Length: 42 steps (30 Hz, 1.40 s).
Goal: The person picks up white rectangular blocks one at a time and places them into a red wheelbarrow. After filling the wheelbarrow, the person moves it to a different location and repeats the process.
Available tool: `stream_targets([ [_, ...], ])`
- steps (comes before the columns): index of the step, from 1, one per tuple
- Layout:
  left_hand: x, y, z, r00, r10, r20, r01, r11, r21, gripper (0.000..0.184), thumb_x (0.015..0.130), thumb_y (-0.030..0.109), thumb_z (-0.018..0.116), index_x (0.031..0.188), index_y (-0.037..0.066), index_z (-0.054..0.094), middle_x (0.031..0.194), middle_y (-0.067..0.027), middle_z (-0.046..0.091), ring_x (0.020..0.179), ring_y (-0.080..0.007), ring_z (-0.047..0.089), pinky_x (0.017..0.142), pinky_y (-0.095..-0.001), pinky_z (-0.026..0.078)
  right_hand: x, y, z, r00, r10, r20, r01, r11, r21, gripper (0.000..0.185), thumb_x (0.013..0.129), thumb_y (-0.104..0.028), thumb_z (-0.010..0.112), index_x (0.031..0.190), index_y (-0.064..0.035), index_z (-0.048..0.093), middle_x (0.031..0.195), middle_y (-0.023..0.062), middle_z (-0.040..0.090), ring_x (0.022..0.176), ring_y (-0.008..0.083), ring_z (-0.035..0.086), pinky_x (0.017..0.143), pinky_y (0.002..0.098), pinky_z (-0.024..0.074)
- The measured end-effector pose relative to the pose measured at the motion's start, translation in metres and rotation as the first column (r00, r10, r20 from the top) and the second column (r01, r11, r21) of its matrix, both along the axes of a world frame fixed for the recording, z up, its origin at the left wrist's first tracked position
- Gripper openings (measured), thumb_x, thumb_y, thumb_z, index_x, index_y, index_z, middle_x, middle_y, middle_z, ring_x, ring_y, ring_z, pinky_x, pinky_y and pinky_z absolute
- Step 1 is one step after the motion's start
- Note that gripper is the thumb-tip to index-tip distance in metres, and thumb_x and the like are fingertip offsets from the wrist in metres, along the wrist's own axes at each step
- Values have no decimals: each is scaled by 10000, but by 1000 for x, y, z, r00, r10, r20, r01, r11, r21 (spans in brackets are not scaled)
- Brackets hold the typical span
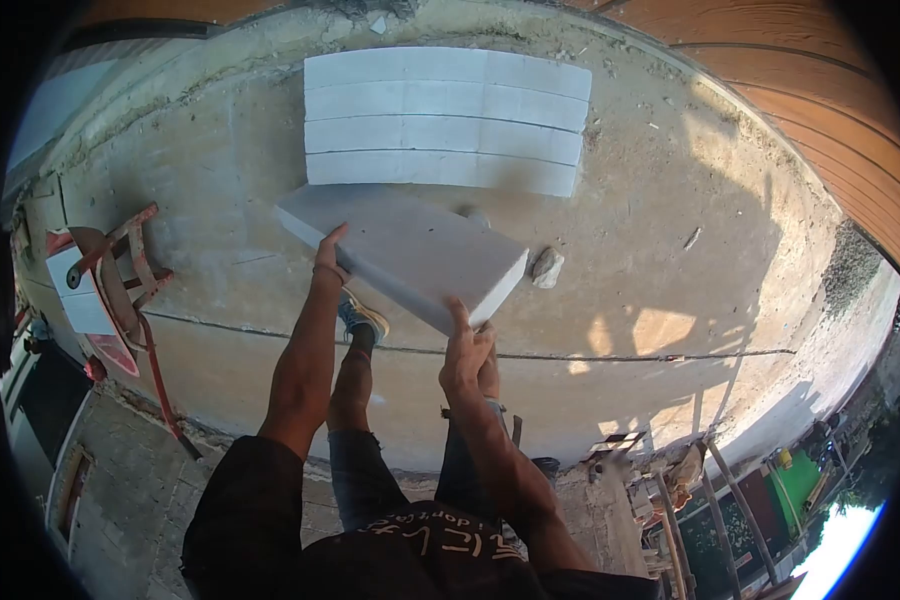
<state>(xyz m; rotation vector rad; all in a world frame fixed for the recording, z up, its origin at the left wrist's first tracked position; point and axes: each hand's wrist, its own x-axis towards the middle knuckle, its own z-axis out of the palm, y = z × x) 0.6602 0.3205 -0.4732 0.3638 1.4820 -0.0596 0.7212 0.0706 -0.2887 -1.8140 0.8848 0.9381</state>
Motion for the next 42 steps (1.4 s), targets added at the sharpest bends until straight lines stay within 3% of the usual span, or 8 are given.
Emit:
stream_targets([
  [3,-13,-13,16,997,69,-21,-68,998,16,429,682,211,719,1073,107,577,992,-59,603,896,-260,578,791,-420,464,-3,-1,22,944,-310,-110,316,948,42,707,758,-268,709,1279,44,345,1124,205,442,1088,267,452,815,395,443],
  [13,-148,-132,189,896,443,34,-444,888,119,426,649,175,726,1045,98,590,1018,-80,573,966,-280,524,859,-416,423,-18,-88,207,979,-87,-186,134,957,256,505,681,-176,750,1079,10,503,871,103,607,757,218,601,646,329,461],
  [16,-191,-178,243,724,680,-118,-664,733,145,665,541,101,778,1133,-24,503,1027,-143,568,873,-305,561,801,-456,454,-41,-122,242,923,338,182,-380,874,302,611,598,-73,775,1139,-25,494,882,134,615,777,279,605,689,350,473],
  [19,-256,-221,247,589,806,-64,-802,592,76,759,510,74,790,1161,-64,424,1035,-179,552,868,-328,567,810,-481,460,-66,-119,284,972,233,44,-236,937,256,704,526,15,772,1164,-60,483,936,160,605,824,326,595,748,361,477],
  [21,-292,-241,264,479,878,-9,-877,478,48,763,510,71,792,1162,-55,416,1029,-178,553,870,-330,568,810,-481,463,-93,-113,307,709,675,204,-702,645,302,699,657,-274,741,1097,-48,249,1089,155,420,1010,256,463,794,439,429],
  [25,-390,-276,281,235,972,24,-969,236,-72,673,573,104,762,1151,-27,443,1049,-175,556,888,-346,567,850,-492,447,-180,-59,344,814,579,-51,-564,807,174,744,654,-256,745,1138,-28,228,1130,176,411,1054,266,449,863,450,412],
  [33,-588,-323,383,-155,941,301,-987,-135,-86,462,699,217,640,1108,33,529,1076,-144,571,999,-356,522,934,-485,382,-392,11,340,280,939,200,-949,240,203,830,645,-221,763,1207,117,255,1149,230,458,1053,281,483,925,373,388],
  [42,-705,-316,461,-509,765,395,-852,-513,-105,432,726,296,620,1113,119,546,1066,-82,587,997,-320,531,898,-488,400,-556,99,412,-183,902,391,-944,-272,186,816,627,-283,785,1125,113,274,1074,232,451,968,281,518,814,359,463],
])
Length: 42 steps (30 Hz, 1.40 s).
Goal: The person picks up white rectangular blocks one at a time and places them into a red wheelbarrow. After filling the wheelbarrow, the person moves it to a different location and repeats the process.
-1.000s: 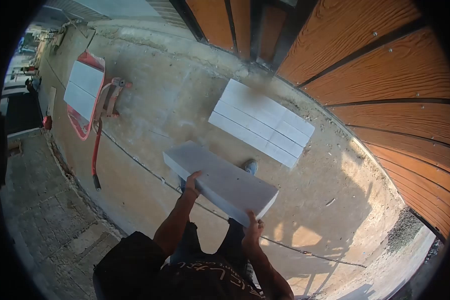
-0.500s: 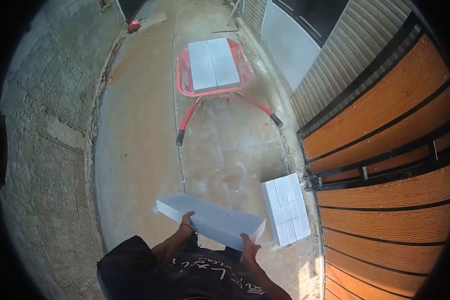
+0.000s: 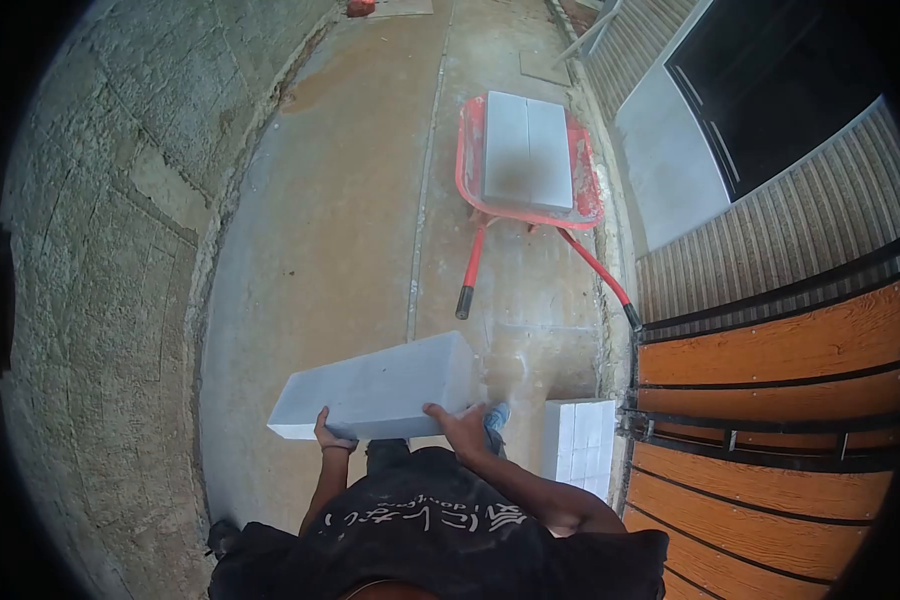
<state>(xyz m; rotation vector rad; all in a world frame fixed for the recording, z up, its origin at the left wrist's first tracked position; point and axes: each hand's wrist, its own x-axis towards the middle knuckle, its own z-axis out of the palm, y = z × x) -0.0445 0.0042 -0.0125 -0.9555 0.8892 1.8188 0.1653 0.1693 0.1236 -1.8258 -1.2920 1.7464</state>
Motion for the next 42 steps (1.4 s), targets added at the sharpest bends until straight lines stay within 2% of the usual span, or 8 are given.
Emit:
stream_targets([
  [7,4,117,16,991,8,-136,-5,1000,18,429,730,339,624,1093,120,563,1071,-67,595,1002,-296,542,894,-478,407,5,133,49,999,47,-10,-46,998,46,761,641,-326,766,1091,112,336,1012,229,506,934,274,551,815,344,462],
  [13,53,279,51,984,-78,-158,70,996,-56,355,706,251,648,1025,108,583,1039,-63,601,961,-290,549,865,-462,424,81,284,-2,990,-78,-120,68,994,-85,792,634,-323,768,1115,126,328,1067,235,489,970,273,536,827,340,451],
  [19,107,455,65,984,-110,-142,62,951,-302,396,680,235,670,1042,101,578,1043,-60,595,965,-296,539,881,-477,405,141,449,19,982,-142,-122,119,977,-178,760,639,-317,749,1107,116,334,1073,247,485,971,275,538,826,343,448],
  [23,115,558,74,971,-197,-136,177,973,-147,414,660,209,687,1043,99,576,1041,-75,587,976,-301,525,888,-496,390,153,534,10,966,-217,-138,193,966,-173,769,626,-308,756,1112,105,326,1085,237,471,945,254,534,800,334,450],
  [25,109,610,54,978,-185,-95,170,974,-149,410,668,197,683,1050,94,576,1042,-88,589,975,-303,531,891,-491,394,154,580,-7,945,-288,-156,282,958,-57,673,634,-300,747,1006,116,370,920,180,496,782,226,549,688,341,479],
  [34,87,848,-29,982,-187,-20,186,982,-45,407,716,163,653,1106,91,560,1072,-89,590,1001,-313,538,914,-489,395,138,790,-26,945,-323,-46,310,934,-179,528,675,-360,680,1055,-12,565,899,91,556,755,203,544,646,338,423],
  [37,78,911,-96,987,-158,-36,146,963,-224,400,721,140,644,1103,64,555,1068,-98,587,1002,-306,537,908,-482,404,131,859,-55,946,-325,3,318,920,-229,556,677,-381,669,1085,-22,551,929,96,556,818,204,525,704,343,392],
  [42,73,1030,-29,999,-18,-40,-2,888,-460,418,671,92,693,1051,-18,558,1021,-126,581,909,-297,567,859,-404,453,118,969,-125,951,-296,-83,266,928,-260,567,701,-404,643,1135,-62,517,997,80,553,881,205,519,745,339,382],
])
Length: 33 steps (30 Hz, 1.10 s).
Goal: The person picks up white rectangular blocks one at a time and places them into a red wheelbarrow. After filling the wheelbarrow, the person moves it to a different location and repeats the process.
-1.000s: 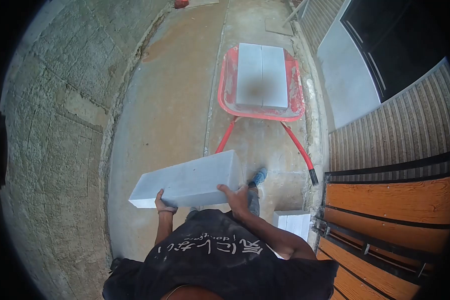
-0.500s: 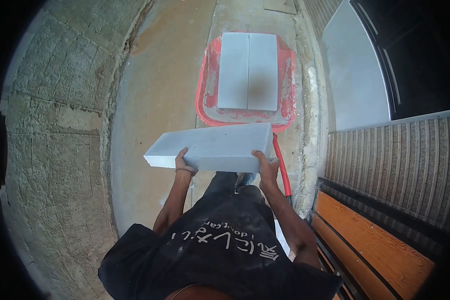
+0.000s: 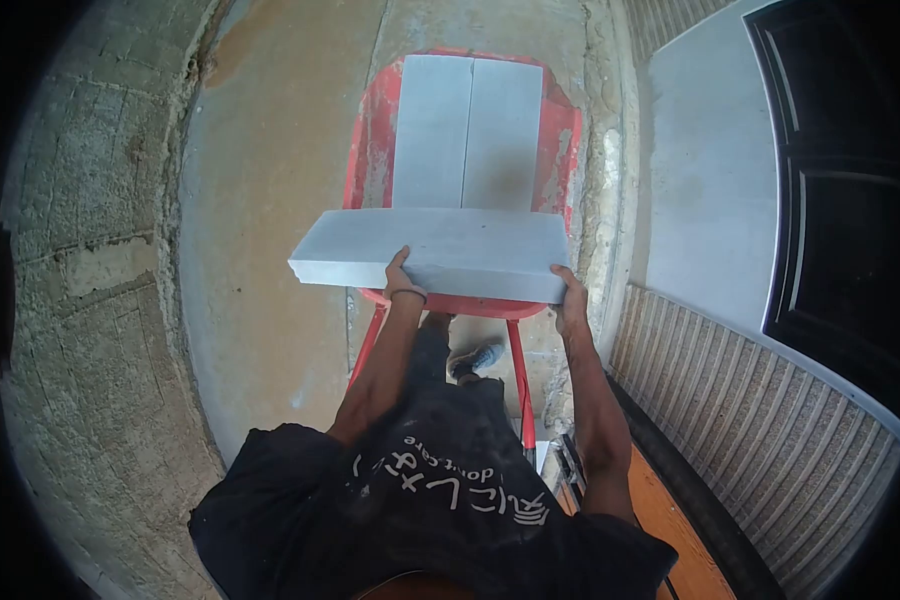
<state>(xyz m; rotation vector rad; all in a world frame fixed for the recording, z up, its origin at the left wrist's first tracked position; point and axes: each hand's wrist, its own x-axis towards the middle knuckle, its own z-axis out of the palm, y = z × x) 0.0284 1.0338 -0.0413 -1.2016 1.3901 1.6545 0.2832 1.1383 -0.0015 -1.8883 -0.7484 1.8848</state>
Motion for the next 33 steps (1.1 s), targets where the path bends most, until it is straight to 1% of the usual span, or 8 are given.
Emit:
stream_targets([
  [11,28,78,-93,992,-31,-125,-10,950,-311,1211,520,95,837,1308,-93,-63,1182,-216,460,1043,-295,506,959,-392,414,23,75,-116,985,-154,-83,147,985,-89,557,703,-386,624,1154,-90,485,1024,70,563,874,214,568,681,364,445],
  [15,35,73,-112,986,-83,-144,31,944,-329,1210,553,152,852,1356,-93,-19,1208,-202,451,1046,-280,504,943,-398,418,31,70,-157,972,-184,-146,169,979,-112,554,702,-375,620,1156,-86,487,1024,62,565,883,215,565,702,367,446],
  [19,14,38,-100,903,-357,-240,383,922,66,819,701,471,731,1315,52,387,1283,-100,436,1105,-256,465,961,-390,365,40,78,-164,966,-235,-111,217,964,-151,565,702,-362,614,1168,-72,481,1064,63,557,938,224,547,758,370,441],
  [22,-73,-29,-91,915,-350,-200,362,932,25,877,714,631,612,1376,132,327,1345,-75,381,1219,-256,345,990,-434,279,44,81,-168,967,-222,-127,203,969,-143,579,703,-351,610,1181,-56,471,1097,76,544,983,243,530,801,385,429],
  [24,-129,-58,-72,809,-510,-293,407,845,-347,1104,631,744,583,1394,26,233,1421,-187,238,1288,-435,211,1012,-586,156,45,84,-170,966,-211,-152,195,974,-115,585,705,-343,607,1189,-47,465,1113,84,536,1005,255,521,821,395,422],
  [27,-200,-92,-89,829,-536,-156,447,805,-390,1145,628,737,586,1394,-17,193,1427,-220,213,1300,-446,183,1013,-606,132,43,88,-167,964,-211,-163,188,971,-146,587,710,-326,600,1200,-35,457,1127,94,528,1025,267,513,853,402,408],
  [29,-219,-72,-90,780,-614,126,625,773,-106,1139,570,726,634,1383,21,261,1380,-234,291,1255,-447,269,1017,-592,137,42,92,-165,963,-232,-137,209,964,-162,561,711,-324,608,1170,-29,482,1018,83,566,900,220,551,720,321,429],
  [33,-212,-43,-85,807,-591,14,587,803,103,898,657,548,689,1328,55,355,1330,-162,392,1199,-347,405,959,-561,319,42,87,-153,957,-259,-130,248,964,-97,546,718,-319,609,1162,-24,489,1013,78,573,900,211,554,725,322,430],
])
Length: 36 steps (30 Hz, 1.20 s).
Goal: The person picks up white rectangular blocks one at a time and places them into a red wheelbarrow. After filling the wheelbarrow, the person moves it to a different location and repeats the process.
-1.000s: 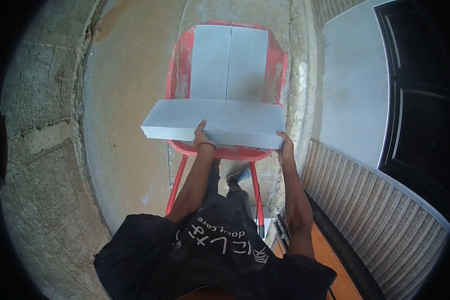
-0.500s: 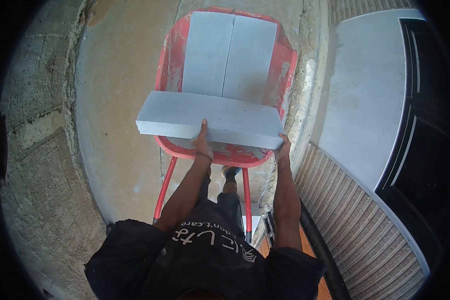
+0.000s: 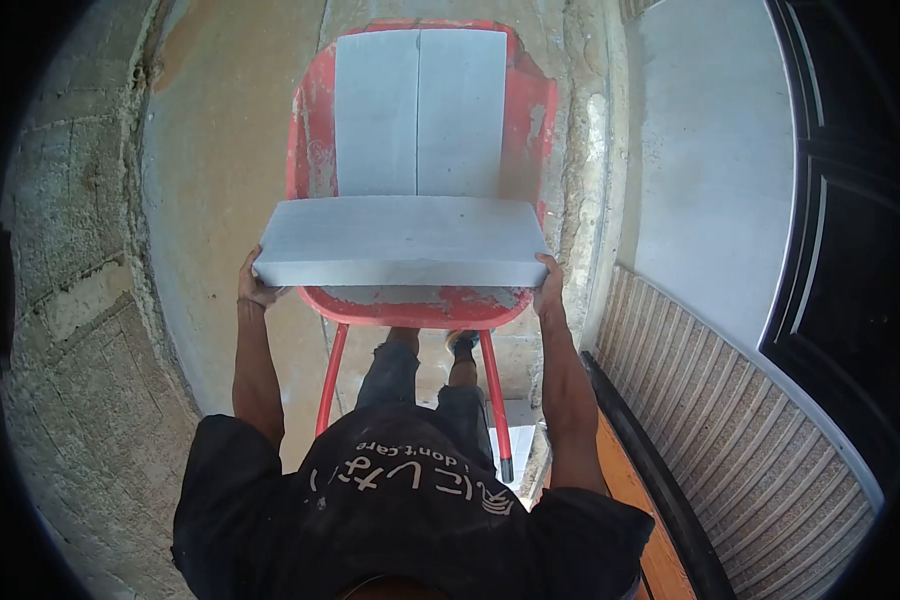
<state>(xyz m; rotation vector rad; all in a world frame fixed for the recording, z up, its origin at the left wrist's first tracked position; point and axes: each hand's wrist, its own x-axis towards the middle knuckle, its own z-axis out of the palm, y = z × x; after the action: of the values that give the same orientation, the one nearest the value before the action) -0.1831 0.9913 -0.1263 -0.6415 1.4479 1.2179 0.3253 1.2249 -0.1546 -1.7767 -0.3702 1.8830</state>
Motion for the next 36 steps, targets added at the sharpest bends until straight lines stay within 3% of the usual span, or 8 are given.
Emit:
stream_targets([
  [10,10,-23,-34,972,220,79,-229,962,146,608,755,441,658,1238,116,479,1259,-105,486,1155,-311,455,902,-520,401,7,13,18,990,132,59,-136,988,76,643,690,-370,629,1216,-36,471,1099,77,558,983,213,525,795,358,394],
  [17,12,-30,-53,993,-117,27,111,980,164,766,773,660,499,1306,116,417,1351,-120,405,1224,-354,377,947,-558,333,44,-16,-26,999,35,-36,-31,994,101,562,683,-321,617,1150,-33,499,1033,72,566,901,216,526,738,346,393],
  [19,10,-32,-48,899,-405,-168,375,908,-185,882,751,769,367,1342,114,374,1372,-136,373,1249,-364,332,965,-568,276,46,-30,-35,994,18,-108,-5,993,119,542,672,-295,618,1131,-28,506,984,66,572,849,216,523,700,347,387],
  [26,39,-27,-62,855,-293,-427,235,954,-185,830,841,699,282,1391,77,309,1390,-161,359,1321,-303,253,1076,-448,177,42,-35,-52,986,71,-150,-54,991,119,555,716,-343,603,1149,-13,495,1052,73,562,912,237,513,780,347,375],
  [29,38,-28,-73,861,-261,-436,201,963,-181,814,869,657,279,1409,49,242,1438,-156,281,1349,-270,208,1090,-398,164,28,-26,-41,996,-70,56,69,998,12,557,816,-468,527,1164,-34,494,1146,114,539,1027,268,490,871,392,349],
  [32,45,-32,-89,780,-226,-584,60,956,-289,831,866,655,293,1417,40,200,1462,-152,222,1349,-279,202,1089,-411,164,41,-24,-35,925,294,238,-345,915,210,624,886,-558,394,1216,-38,493,1254,163,490,1162,304,432,973,427,288],
  [34,49,-45,-80,748,-260,-610,56,941,-333,835,863,654,301,1419,41,186,1477,-147,179,1352,-283,192,1091,-415,161,52,-31,-14,336,642,689,-795,586,-158,650,909,-531,372,1330,-37,402,1351,194,403,1249,358,343,1049,442,218],
  [36,65,-73,-44,703,-304,-642,93,935,-341,827,866,644,316,1419,43,189,1469,-158,193,1348,-288,202,1087,-415,170,39,-68,62,283,329,901,-807,590,38,606,922,-489,391,1287,-9,449,1325,218,425,1215,373,382,1047,424,224],
])
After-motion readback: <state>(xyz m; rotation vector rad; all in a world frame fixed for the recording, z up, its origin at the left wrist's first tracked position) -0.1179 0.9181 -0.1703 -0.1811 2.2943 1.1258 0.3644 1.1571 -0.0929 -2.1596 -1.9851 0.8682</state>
